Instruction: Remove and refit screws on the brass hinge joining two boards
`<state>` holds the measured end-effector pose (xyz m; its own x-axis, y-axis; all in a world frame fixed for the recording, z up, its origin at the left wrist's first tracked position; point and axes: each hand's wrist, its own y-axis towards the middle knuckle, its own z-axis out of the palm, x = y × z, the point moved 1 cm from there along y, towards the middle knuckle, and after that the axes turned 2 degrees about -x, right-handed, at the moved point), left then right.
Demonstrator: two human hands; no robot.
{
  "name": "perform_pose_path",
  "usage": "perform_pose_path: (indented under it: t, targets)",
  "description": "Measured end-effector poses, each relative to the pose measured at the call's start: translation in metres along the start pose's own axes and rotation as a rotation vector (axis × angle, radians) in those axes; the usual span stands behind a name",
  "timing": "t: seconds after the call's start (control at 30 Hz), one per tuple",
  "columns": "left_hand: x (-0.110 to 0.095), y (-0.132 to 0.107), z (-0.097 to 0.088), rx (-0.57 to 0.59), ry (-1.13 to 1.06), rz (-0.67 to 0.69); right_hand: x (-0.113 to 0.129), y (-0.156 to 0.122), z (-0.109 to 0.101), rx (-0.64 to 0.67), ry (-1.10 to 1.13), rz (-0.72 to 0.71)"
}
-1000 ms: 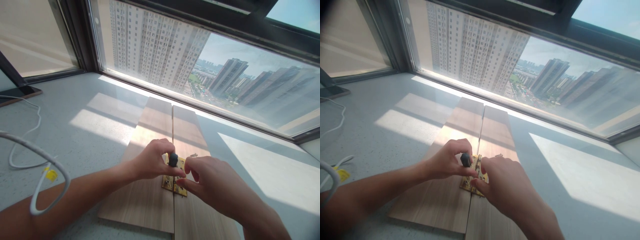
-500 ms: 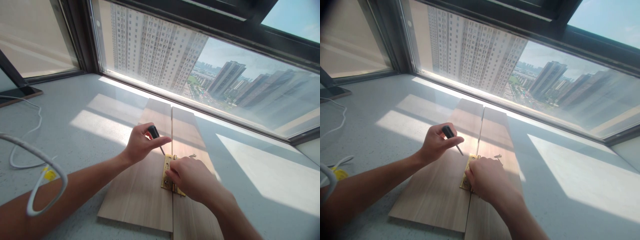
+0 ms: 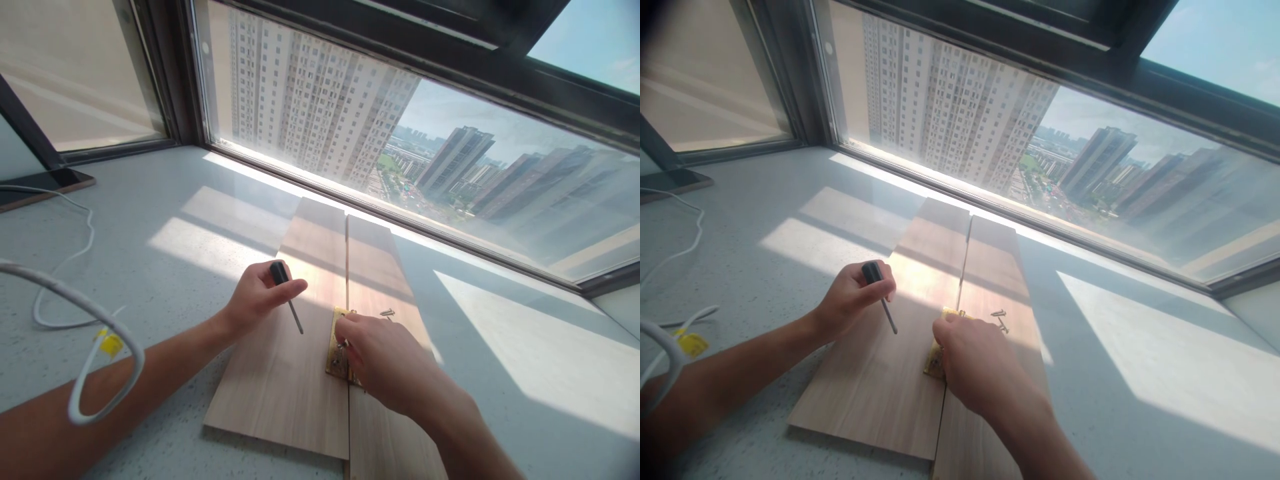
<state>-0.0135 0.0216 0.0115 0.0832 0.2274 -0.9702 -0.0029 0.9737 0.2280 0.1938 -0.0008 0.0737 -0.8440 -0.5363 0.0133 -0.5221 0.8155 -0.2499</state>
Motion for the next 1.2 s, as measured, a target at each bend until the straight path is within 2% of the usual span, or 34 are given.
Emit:
perform_pose_path:
  t: [0.3,0.5,0.6,0.77,0.9,1.0,1.07,1.13,1.17,1.2]
  targets:
    - [0.009,-0.002,0.003,0.008,-0.036,-0.071,-0.001,0.003,-0.001,-0.051,0.007,0.026]
    - [0.01,-0.003,0.002,0.002,-0.032,-0.091,-0.002,0.004,-0.002,-0.024,-0.097,0.143]
    - [0.009,-0.004,0.002,-0.003,-0.02,-0.095,0.001,0.004,-0.002,-0.002,-0.096,0.093]
    - [0.008,-0.004,0.004,-0.013,0.013,-0.08,0.001,0.002,-0.003,-0.057,-0.053,0.023]
    - [0.005,0.0,0.0,-0.044,0.07,-0.036,-0.007,-0.003,-0.013,-0.121,0.042,-0.036]
    - [0.003,0.007,-0.009,-0.087,0.127,-0.037,-0.029,-0.006,-0.021,-0.217,0.181,0.007]
    - [0.005,0.012,-0.017,-0.079,0.189,-0.063,-0.057,-0.008,-0.017,-0.282,0.298,0.092]
    - [0.008,0.017,-0.021,-0.024,0.32,-0.078,-0.091,-0.011,0.0,-0.429,0.448,0.259]
    - [0.01,0.018,-0.022,0.018,0.405,-0.072,-0.109,-0.014,0.012,-0.564,0.55,0.372]
    - [0.012,0.019,-0.022,0.069,0.496,-0.058,-0.124,-0.017,0.027,-0.644,0.582,0.446]
